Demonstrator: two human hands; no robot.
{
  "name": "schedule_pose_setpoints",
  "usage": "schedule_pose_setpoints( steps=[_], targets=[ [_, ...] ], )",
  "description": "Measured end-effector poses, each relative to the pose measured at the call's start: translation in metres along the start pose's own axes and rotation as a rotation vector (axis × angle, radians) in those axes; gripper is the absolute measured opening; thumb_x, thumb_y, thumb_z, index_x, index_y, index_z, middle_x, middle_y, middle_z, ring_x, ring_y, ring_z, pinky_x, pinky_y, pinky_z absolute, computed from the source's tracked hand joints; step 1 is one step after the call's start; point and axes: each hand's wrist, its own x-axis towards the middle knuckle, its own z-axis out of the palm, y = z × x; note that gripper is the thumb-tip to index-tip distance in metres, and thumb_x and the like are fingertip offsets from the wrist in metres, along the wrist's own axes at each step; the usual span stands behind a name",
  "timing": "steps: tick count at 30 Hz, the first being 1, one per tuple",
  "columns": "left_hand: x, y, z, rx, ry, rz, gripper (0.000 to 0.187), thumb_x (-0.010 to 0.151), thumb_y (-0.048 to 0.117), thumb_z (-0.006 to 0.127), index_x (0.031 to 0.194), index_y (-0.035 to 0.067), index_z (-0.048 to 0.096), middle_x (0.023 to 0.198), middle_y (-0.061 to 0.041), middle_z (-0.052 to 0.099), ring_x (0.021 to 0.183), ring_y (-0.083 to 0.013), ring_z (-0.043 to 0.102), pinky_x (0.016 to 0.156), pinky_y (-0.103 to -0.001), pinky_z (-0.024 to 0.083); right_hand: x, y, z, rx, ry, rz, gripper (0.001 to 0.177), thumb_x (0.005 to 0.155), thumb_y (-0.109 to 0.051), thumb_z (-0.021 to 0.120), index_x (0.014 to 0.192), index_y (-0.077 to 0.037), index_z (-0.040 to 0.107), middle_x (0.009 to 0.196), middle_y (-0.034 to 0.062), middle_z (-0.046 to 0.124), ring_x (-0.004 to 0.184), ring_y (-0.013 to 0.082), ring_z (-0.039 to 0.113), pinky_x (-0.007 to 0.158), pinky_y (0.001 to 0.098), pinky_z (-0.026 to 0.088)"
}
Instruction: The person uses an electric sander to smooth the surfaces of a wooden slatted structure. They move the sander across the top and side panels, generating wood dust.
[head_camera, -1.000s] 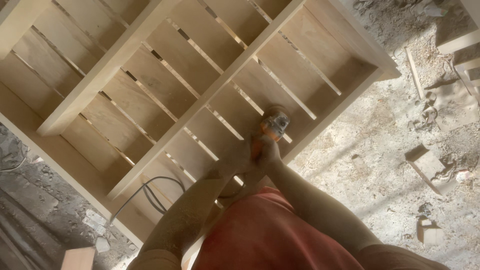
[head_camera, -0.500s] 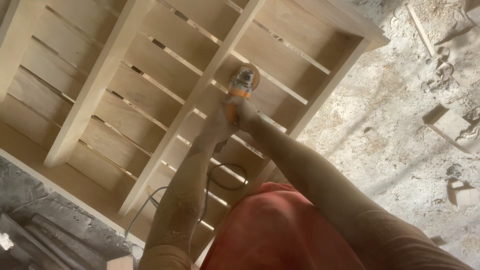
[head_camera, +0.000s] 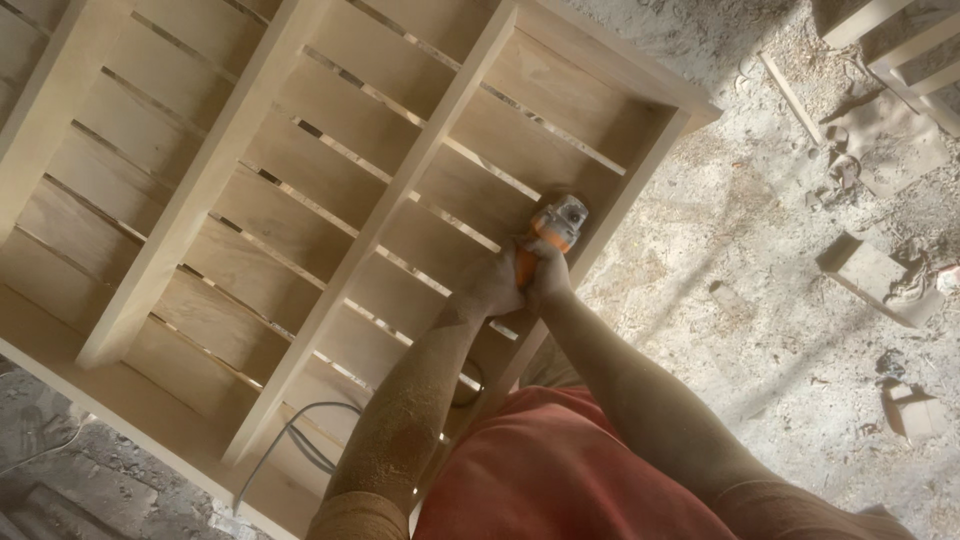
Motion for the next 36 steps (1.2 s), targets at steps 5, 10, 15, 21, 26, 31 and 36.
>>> schedule_pose_setpoints(
  steps=[5, 10, 15, 21, 26, 31, 36],
  targets=[
    [0.007, 0.008, -0.011, -0.143, 0.151, 0.135, 0.09, 0.067, 0.021, 0.086, 0.143, 0.008, 0.038, 0.115, -0.024, 0.069, 0.104, -0.0419, 0.068, 0.088, -0.049, 0.056, 0.015, -0.01, 0.018, -0.027, -0.073, 0.074, 0.033, 0.078, -0.01, 0.065, 0.109, 0.002, 0.063, 0.1, 0.0168, 0.069, 0.093, 0.0307, 0.068, 0.089, 0.0412, 0.057],
    [0.016, -0.006, -0.058, -0.152, 0.092, -0.168, 0.072, 0.076, 0.025, 0.082, 0.139, 0.008, 0.05, 0.114, -0.022, 0.072, 0.106, -0.0371, 0.071, 0.091, -0.045, 0.058, 0.051, 0.0, 0.053, -0.099, 0.027, 0.2, 0.04, 0.075, -0.011, 0.071, 0.113, -0.003, 0.061, 0.099, 0.0147, 0.067, 0.092, 0.0303, 0.068, 0.084, 0.042, 0.058],
    [0.028, -0.024, -0.102, -0.106, 0.067, -0.362, 0.076, 0.072, 0.025, 0.083, 0.137, 0.007, 0.05, 0.111, -0.021, 0.073, 0.102, -0.0357, 0.072, 0.086, -0.045, 0.059, 0.077, 0.013, 0.116, -0.206, 0.05, 0.271, 0.042, 0.074, -0.011, 0.073, 0.115, -0.004, 0.062, 0.1, 0.0131, 0.067, 0.091, 0.0301, 0.068, 0.08, 0.0444, 0.059],
    [0.027, -0.045, -0.112, -0.057, 0.107, -0.392, 0.091, 0.071, 0.029, 0.086, 0.144, 0.002, 0.039, 0.108, -0.023, 0.072, 0.101, -0.0377, 0.071, 0.085, -0.046, 0.058, 0.076, 0.009, 0.143, -0.306, 0.06, 0.331, 0.048, 0.072, -0.011, 0.067, 0.119, -0.006, 0.057, 0.099, 0.0124, 0.066, 0.091, 0.0296, 0.069, 0.075, 0.0465, 0.061],
    [0.02, -0.038, -0.088, -0.028, 0.04, -0.386, 0.095, 0.074, 0.029, 0.082, 0.149, 0.003, 0.03, 0.108, -0.024, 0.071, 0.1, -0.0407, 0.07, 0.085, -0.048, 0.058, 0.073, 0.019, 0.104, -0.367, 0.087, 0.319, 0.042, 0.077, -0.013, 0.065, 0.117, -0.002, 0.058, 0.095, 0.0143, 0.066, 0.081, 0.0287, 0.069, 0.061, 0.0423, 0.058],
    [0.012, -0.008, -0.035, -0.116, 0.018, -0.212, 0.088, 0.073, 0.028, 0.084, 0.144, 0.004, 0.039, 0.112, -0.023, 0.07, 0.106, -0.0388, 0.069, 0.088, -0.047, 0.057, 0.049, -0.001, 0.029, -0.149, 0.062, 0.279, 0.018, 0.083, -0.011, 0.062, 0.1, -0.006, 0.061, 0.08, 0.0091, 0.063, 0.065, 0.0212, 0.064, 0.049, 0.0344, 0.05],
    [0.039, 0.009, -0.008, -0.125, 0.012, -0.081, 0.087, 0.073, 0.027, 0.085, 0.144, 0.004, 0.04, 0.116, -0.024, 0.069, 0.11, -0.0384, 0.068, 0.091, -0.047, 0.056, 0.033, -0.035, 0.007, -0.116, 0.091, 0.115, 0.025, 0.082, -0.011, 0.064, 0.106, -0.004, 0.062, 0.087, 0.0093, 0.065, 0.073, 0.0212, 0.062, 0.059, 0.0321, 0.049]
  ],
)
